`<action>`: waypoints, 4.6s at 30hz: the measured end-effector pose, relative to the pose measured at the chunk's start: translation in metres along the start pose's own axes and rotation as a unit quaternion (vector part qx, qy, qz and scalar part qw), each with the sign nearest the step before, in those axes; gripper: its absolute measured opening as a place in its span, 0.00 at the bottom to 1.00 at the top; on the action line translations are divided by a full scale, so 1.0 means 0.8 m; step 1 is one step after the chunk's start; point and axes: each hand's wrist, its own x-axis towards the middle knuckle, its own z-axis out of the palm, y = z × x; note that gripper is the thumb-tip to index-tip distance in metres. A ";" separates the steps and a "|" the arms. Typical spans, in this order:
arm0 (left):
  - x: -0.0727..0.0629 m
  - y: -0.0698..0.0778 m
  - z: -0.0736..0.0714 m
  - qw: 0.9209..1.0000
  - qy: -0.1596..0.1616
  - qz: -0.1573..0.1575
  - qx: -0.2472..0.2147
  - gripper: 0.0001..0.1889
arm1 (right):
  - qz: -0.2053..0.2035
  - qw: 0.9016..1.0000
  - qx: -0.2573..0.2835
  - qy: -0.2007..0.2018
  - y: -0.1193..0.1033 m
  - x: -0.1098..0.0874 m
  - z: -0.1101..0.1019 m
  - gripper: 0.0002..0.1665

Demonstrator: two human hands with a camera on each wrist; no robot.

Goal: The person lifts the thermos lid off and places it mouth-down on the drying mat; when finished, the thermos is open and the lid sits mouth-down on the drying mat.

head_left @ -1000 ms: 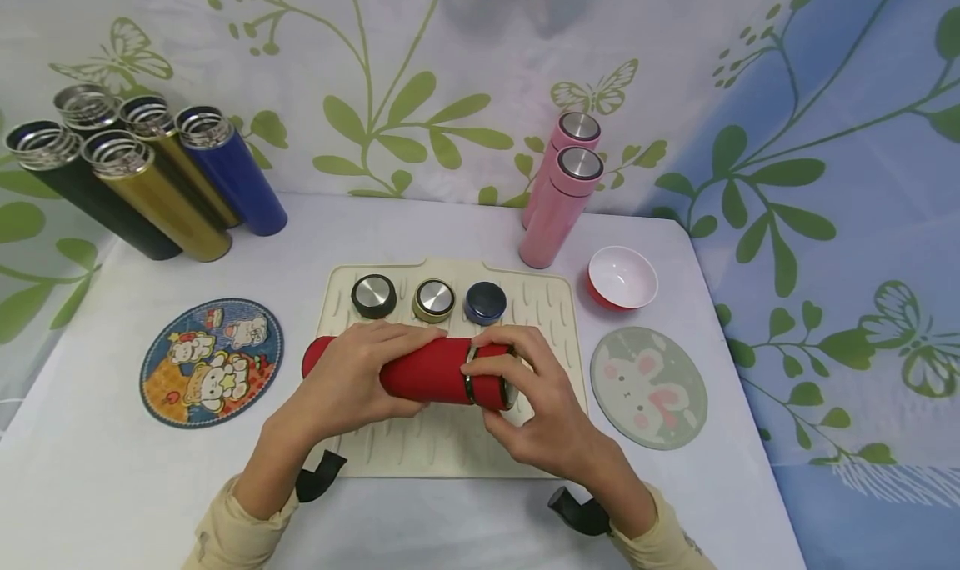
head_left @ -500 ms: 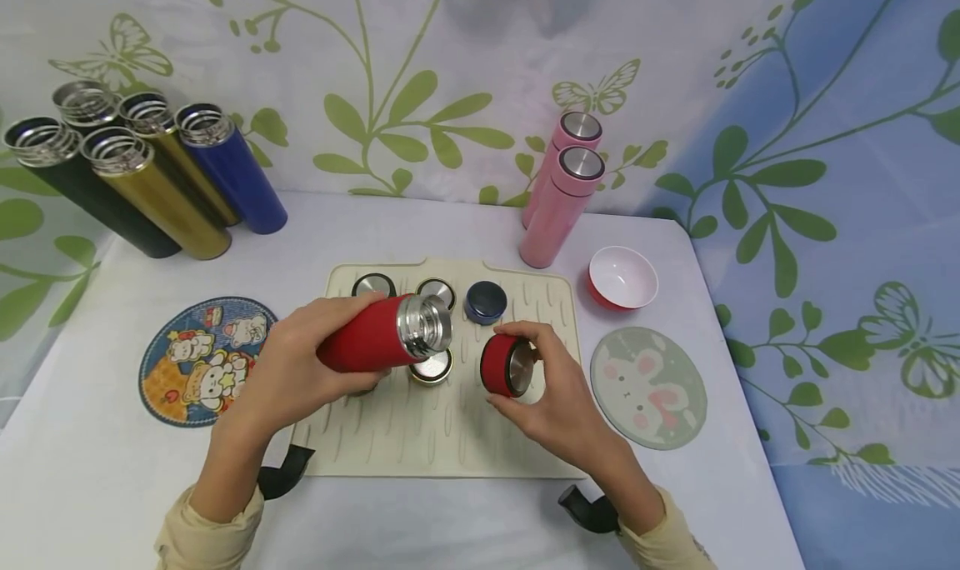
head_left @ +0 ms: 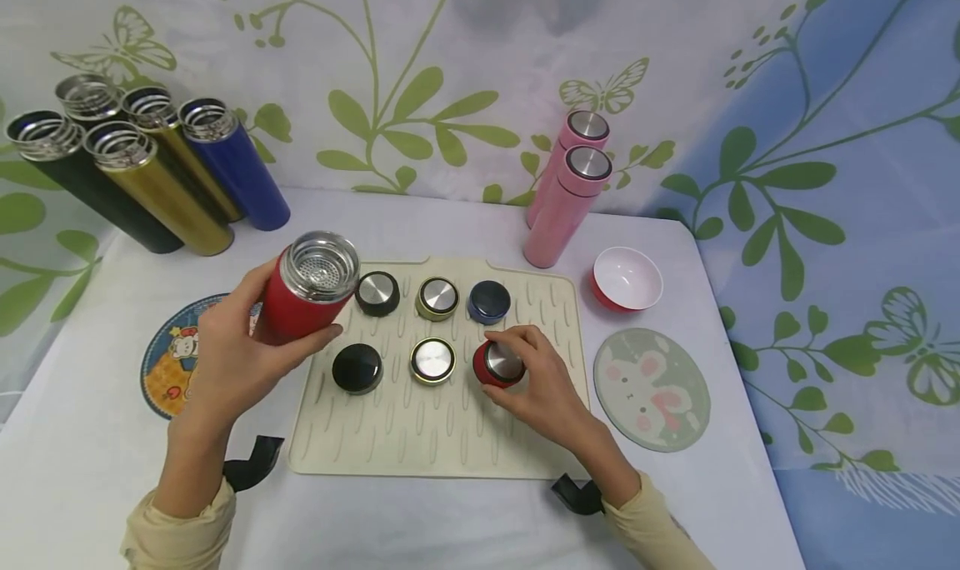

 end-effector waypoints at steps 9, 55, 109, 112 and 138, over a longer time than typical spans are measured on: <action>0.005 -0.013 -0.004 0.999 0.041 0.000 0.011 0.50 | -0.001 0.999 -0.042 -0.013 0.015 0.010 0.022 0.40; 0.077 -0.107 -0.026 0.949 0.230 -0.206 0.063 0.32 | 0.094 0.988 -0.122 0.008 0.032 -0.047 -0.027 0.43; 0.086 -0.148 -0.005 0.917 0.231 -0.324 0.032 0.21 | 0.082 0.974 -0.210 -0.035 0.038 -0.079 -0.028 0.32; 0.086 -0.129 0.017 0.938 0.215 -0.270 0.015 0.16 | 0.081 0.974 -0.211 -0.032 0.039 -0.080 -0.028 0.32; 0.161 -0.014 0.214 0.988 -0.132 -0.028 -0.074 0.25 | 0.084 0.975 -0.207 -0.023 0.036 -0.085 -0.027 0.32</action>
